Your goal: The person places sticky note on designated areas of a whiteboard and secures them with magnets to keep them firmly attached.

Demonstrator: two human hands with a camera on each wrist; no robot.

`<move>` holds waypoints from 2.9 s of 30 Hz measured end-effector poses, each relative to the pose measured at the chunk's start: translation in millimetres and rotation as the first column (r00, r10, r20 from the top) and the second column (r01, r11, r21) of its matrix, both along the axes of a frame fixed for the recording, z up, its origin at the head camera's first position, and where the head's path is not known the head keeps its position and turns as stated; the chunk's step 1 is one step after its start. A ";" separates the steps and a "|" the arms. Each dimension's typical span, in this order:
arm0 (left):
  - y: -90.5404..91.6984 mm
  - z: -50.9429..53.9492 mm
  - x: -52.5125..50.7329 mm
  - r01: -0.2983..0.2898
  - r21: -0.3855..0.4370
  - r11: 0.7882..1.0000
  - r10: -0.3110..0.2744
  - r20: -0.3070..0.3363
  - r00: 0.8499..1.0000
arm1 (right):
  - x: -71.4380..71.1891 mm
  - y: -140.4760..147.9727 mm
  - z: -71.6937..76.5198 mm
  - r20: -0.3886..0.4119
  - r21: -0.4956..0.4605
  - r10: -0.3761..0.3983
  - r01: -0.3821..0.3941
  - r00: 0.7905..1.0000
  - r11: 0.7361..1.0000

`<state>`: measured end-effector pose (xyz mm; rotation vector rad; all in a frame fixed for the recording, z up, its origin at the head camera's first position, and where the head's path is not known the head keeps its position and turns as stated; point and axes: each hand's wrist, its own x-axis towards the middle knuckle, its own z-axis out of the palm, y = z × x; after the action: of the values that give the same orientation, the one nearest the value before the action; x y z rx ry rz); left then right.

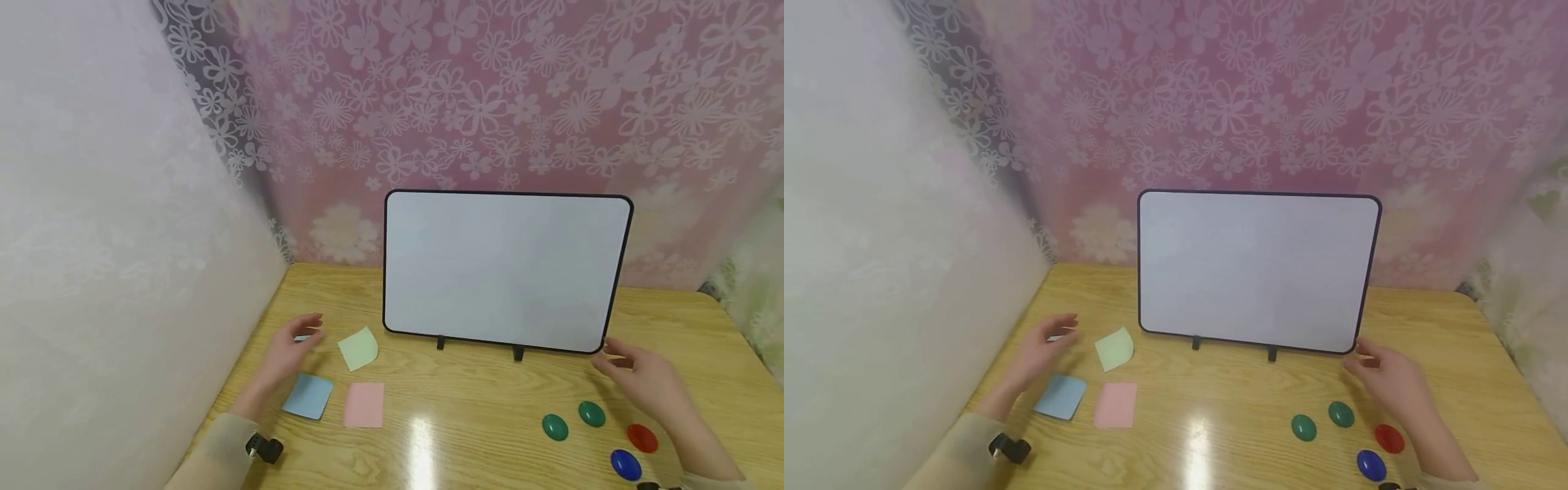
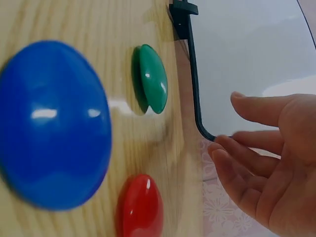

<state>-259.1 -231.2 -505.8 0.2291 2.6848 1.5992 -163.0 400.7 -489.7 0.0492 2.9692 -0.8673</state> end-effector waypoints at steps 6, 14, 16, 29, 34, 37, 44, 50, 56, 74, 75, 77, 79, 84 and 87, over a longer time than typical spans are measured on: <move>-20.0 -0.3 -1.8 -0.024 -0.095 0.995 0.023 -0.017 1.000 | 3.4 -6.1 -1.2 0.019 0.022 0.084 -0.084 0.996 0.996; -42.1 2.2 -6.6 -0.072 -0.225 0.972 0.065 -0.037 0.997 | 6.0 -20.8 -1.5 0.037 0.027 0.251 -0.252 0.967 0.967; -46.9 0.6 -8.9 -0.078 -0.258 0.963 0.072 -0.031 0.997 | 6.5 -23.9 -0.9 0.037 0.031 0.290 -0.292 0.956 0.956; -54.7 -9.7 -27.0 -0.043 -0.460 0.887 0.070 0.041 0.997 | 4.8 -43.4 -0.7 0.054 0.041 0.494 -0.496 0.868 0.867; -53.1 -7.0 -32.8 -0.018 -0.545 0.839 0.061 0.062 0.996 | 5.5 -52.8 1.3 0.105 0.013 0.511 -0.515 0.853 0.857; -52.7 -6.5 -36.9 -0.017 -0.569 0.822 0.074 0.078 0.994 | 6.1 -57.1 2.2 0.110 0.005 0.534 -0.538 0.838 0.843; -51.7 -4.6 -43.3 -0.007 -0.590 0.808 0.088 0.109 0.990 | 6.8 -62.0 3.3 0.127 -0.012 0.567 -0.570 0.814 0.821; -50.2 -1.9 -44.9 0.008 -0.611 0.792 0.086 0.124 0.989 | 8.2 -64.3 1.9 0.181 -0.036 0.568 -0.572 0.803 0.820; -49.1 -0.7 -45.0 0.001 -0.612 0.791 0.105 0.138 0.985 | 8.4 -64.7 -1.8 0.177 -0.008 0.587 -0.595 0.790 0.803; -43.9 3.7 -46.2 -0.020 -0.618 0.786 0.166 0.180 0.970 | 7.9 -71.4 1.3 0.185 0.025 0.585 -0.599 0.790 0.800; -43.2 3.7 -46.1 -0.023 -0.623 0.782 0.173 0.182 0.968 | 7.6 -71.7 1.3 0.186 0.029 0.586 -0.600 0.789 0.799; -41.2 4.9 -45.8 -0.027 -0.637 0.771 0.184 0.182 0.966 | 6.9 -72.4 1.0 0.187 0.040 0.586 -0.602 0.788 0.797; -38.2 6.8 -45.5 -0.031 -0.656 0.754 0.195 0.179 0.964 | 6.6 -73.2 1.2 0.186 0.052 0.588 -0.606 0.787 0.794; -32.1 11.3 -45.2 -0.036 -0.697 0.717 0.221 0.177 0.959 | 6.2 -76.3 2.1 0.183 0.089 0.581 -0.602 0.793 0.794; -31.6 12.0 -45.1 -0.037 -0.707 0.707 0.224 0.173 0.959 | 7.0 -78.2 1.7 0.176 0.112 0.576 -0.598 0.798 0.794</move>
<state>-304.2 -262.8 -493.8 -0.1749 2.8982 0.4555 -156.0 322.5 -488.0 -0.7449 2.6464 -0.5066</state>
